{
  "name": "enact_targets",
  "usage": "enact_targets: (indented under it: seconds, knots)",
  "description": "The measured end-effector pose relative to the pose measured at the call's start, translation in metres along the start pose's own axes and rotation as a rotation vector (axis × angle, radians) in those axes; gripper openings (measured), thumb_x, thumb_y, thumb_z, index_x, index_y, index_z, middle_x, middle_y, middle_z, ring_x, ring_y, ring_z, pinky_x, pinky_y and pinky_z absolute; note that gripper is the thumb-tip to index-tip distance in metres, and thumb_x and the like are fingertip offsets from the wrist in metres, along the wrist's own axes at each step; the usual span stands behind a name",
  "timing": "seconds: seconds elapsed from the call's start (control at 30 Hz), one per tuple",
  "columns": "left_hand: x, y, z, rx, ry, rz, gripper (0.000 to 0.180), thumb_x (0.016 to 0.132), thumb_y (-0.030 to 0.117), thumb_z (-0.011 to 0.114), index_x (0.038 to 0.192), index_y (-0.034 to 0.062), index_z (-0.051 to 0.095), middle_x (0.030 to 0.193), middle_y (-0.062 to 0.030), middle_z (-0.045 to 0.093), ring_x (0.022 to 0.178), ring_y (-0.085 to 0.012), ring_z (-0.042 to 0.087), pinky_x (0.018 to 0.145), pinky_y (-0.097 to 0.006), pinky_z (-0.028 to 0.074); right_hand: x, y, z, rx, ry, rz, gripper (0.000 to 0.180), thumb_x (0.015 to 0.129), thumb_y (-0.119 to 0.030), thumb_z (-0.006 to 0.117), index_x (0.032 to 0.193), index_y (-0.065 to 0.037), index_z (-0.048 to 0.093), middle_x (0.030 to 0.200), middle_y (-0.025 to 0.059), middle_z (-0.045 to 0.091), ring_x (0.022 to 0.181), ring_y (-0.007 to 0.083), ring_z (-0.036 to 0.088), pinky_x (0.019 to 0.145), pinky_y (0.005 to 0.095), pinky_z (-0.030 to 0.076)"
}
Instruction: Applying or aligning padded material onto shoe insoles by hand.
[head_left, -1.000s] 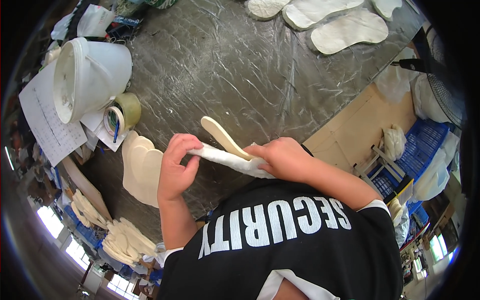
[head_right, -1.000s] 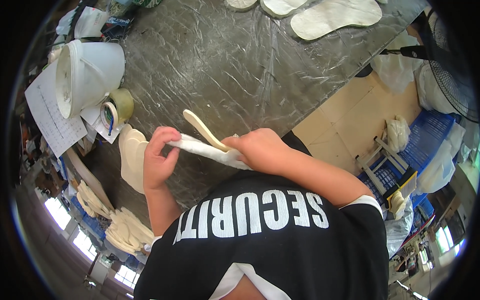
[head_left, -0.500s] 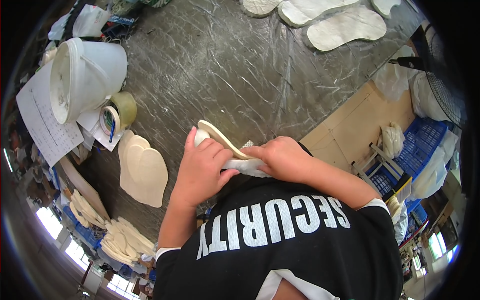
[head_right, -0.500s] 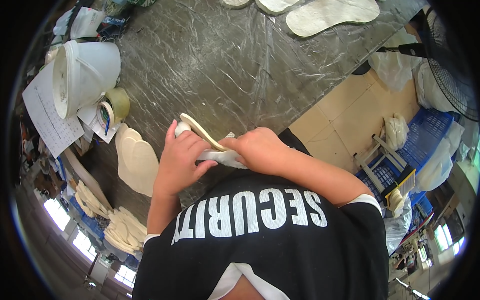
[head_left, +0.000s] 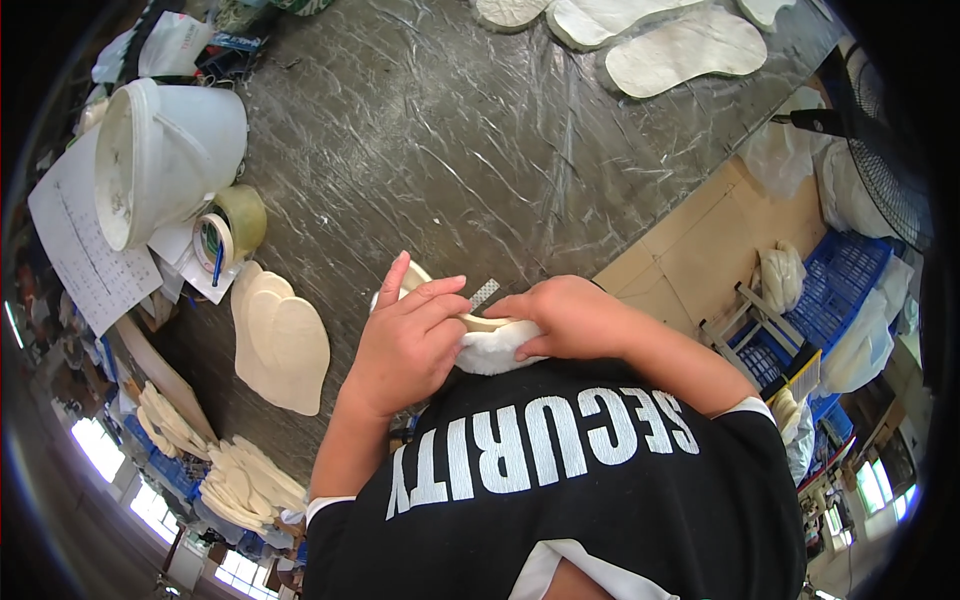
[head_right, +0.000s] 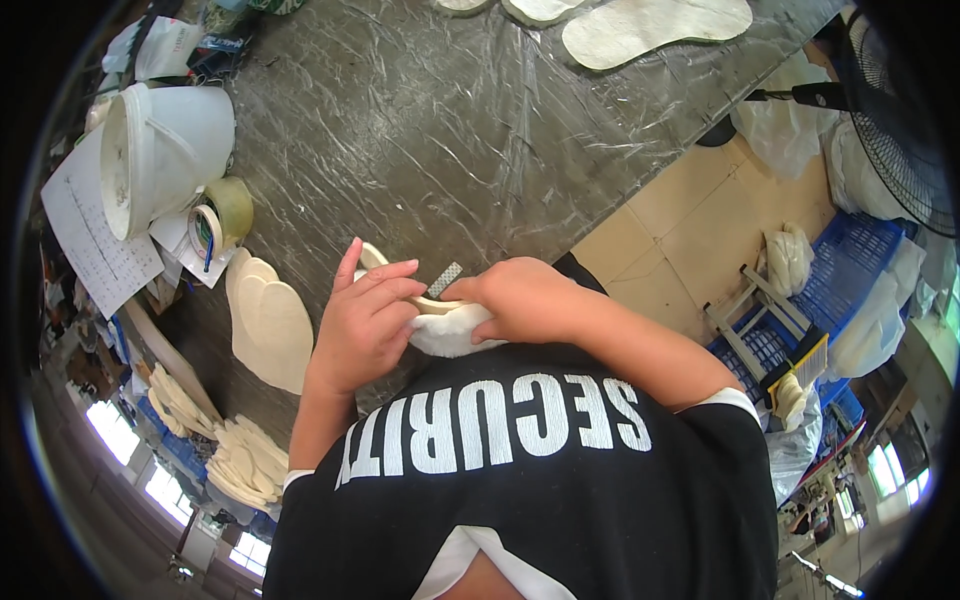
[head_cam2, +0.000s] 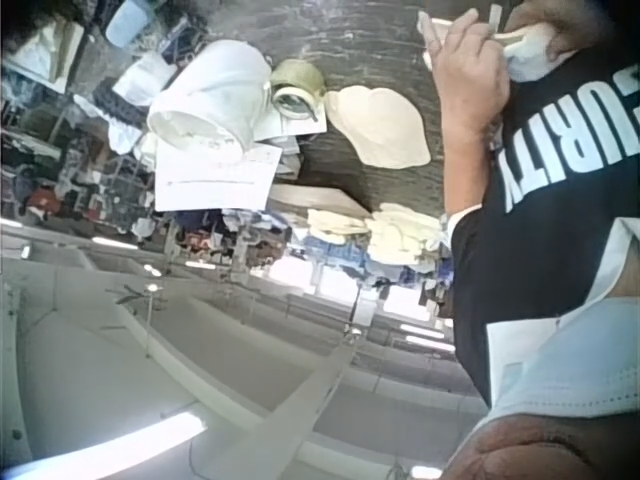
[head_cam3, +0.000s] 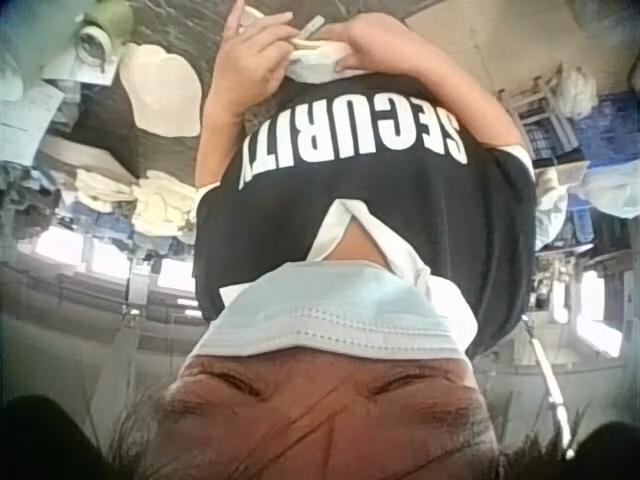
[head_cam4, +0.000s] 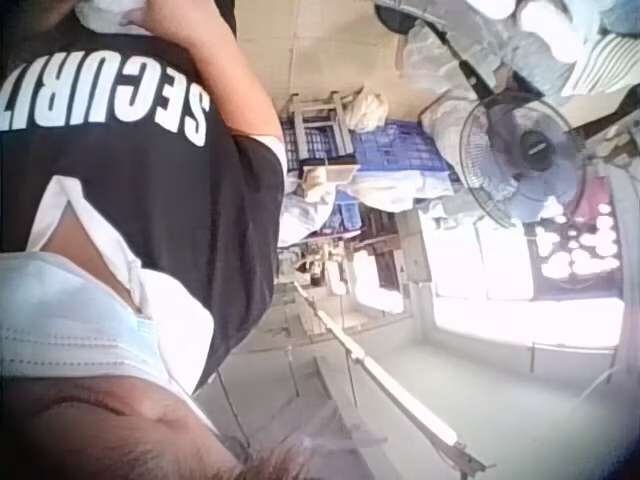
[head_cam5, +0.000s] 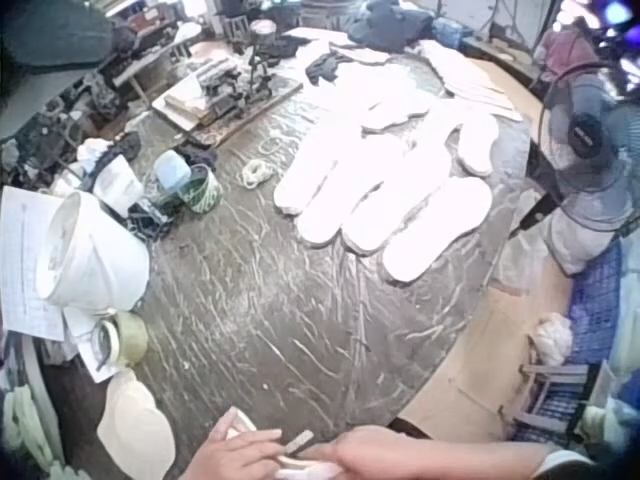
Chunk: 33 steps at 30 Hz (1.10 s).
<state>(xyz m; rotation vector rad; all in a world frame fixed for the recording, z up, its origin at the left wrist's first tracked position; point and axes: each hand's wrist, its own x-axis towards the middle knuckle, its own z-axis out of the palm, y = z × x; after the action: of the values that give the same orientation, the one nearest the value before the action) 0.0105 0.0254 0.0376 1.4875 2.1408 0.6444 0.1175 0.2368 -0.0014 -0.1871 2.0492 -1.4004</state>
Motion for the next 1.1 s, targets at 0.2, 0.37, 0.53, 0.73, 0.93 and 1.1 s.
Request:
enact_targets:
  seconds: [0.2,0.37,0.53,0.73,0.93,1.1]
  knots:
    - [-0.012,0.002,-0.001,-0.051,0.065,-0.051,0.015,0.063,0.003,0.068,0.074,0.0073,0.058,0.093,-0.0035,0.066,0.096,-0.0243,0.065,0.11,-0.06,0.028,-0.01,0.004,0.003,0.08,0.134,-0.032,0.033,0.076,-0.024,0.076,0.104,-0.011,0.066,0.08,0.0138,0.068,0.082,0.0346,0.065,0.074,0.0441,0.048]
    - [-0.018,0.007,-0.003,-0.103,0.124,-0.043,0.016,0.063,0.005,0.071,0.071,0.0075,0.057,0.091,-0.0017,0.065,0.089,-0.022,0.064,0.108,-0.057,0.032,-0.019,0.003,0.012,-0.013,0.25,-0.108,0.021,0.076,-0.021,0.075,0.094,-0.014,0.067,0.069,0.0065,0.064,0.074,0.0287,0.061,0.08,0.039,0.046]
    - [-0.023,0.011,-0.002,-0.108,0.147,-0.043,0.016,0.062,0.005,0.072,0.071,0.0068,0.058,0.091,-0.0016,0.065,0.086,-0.0217,0.064,0.106,-0.056,0.035,-0.021,0.001,0.01,-0.009,0.244,-0.14,0.028,0.068,-0.017,0.079,0.094,-0.013,0.069,0.075,0.0046,0.066,0.074,0.0256,0.061,0.077,0.0366,0.044]
    - [-0.025,0.016,-0.006,-0.095,0.176,-0.004,0.017,0.061,0.006,0.072,0.075,0.0056,0.062,0.092,-0.0027,0.066,0.085,-0.0224,0.063,0.103,-0.054,0.038,-0.027,-0.008,0.0,-0.05,0.306,-0.189,0.031,0.064,-0.019,0.083,0.09,-0.012,0.068,0.073,0.0017,0.064,0.071,0.0229,0.06,0.075,0.0345,0.042]
    - [-0.031,0.023,-0.011,0.033,0.242,0.048,0.018,0.063,0.007,0.072,0.079,0.0046,0.065,0.095,-0.0039,0.067,0.09,-0.0221,0.064,0.101,-0.051,0.038,-0.032,-0.001,0.004,-0.139,0.49,-0.235,0.036,0.059,-0.009,0.081,0.091,-0.012,0.064,0.078,-0.0008,0.065,0.072,0.0208,0.06,0.072,0.0358,0.041]
    - [-0.034,0.026,-0.011,0.225,0.295,0.052,0.018,0.063,0.006,0.071,0.08,0.0059,0.066,0.1,-0.0034,0.068,0.092,-0.0211,0.063,0.1,-0.049,0.037,-0.033,0.002,-0.002,-0.389,0.784,-0.361,0.029,0.06,-0.005,0.073,0.084,-0.014,0.061,0.083,-0.0038,0.067,0.075,0.0166,0.06,0.07,0.0364,0.041]
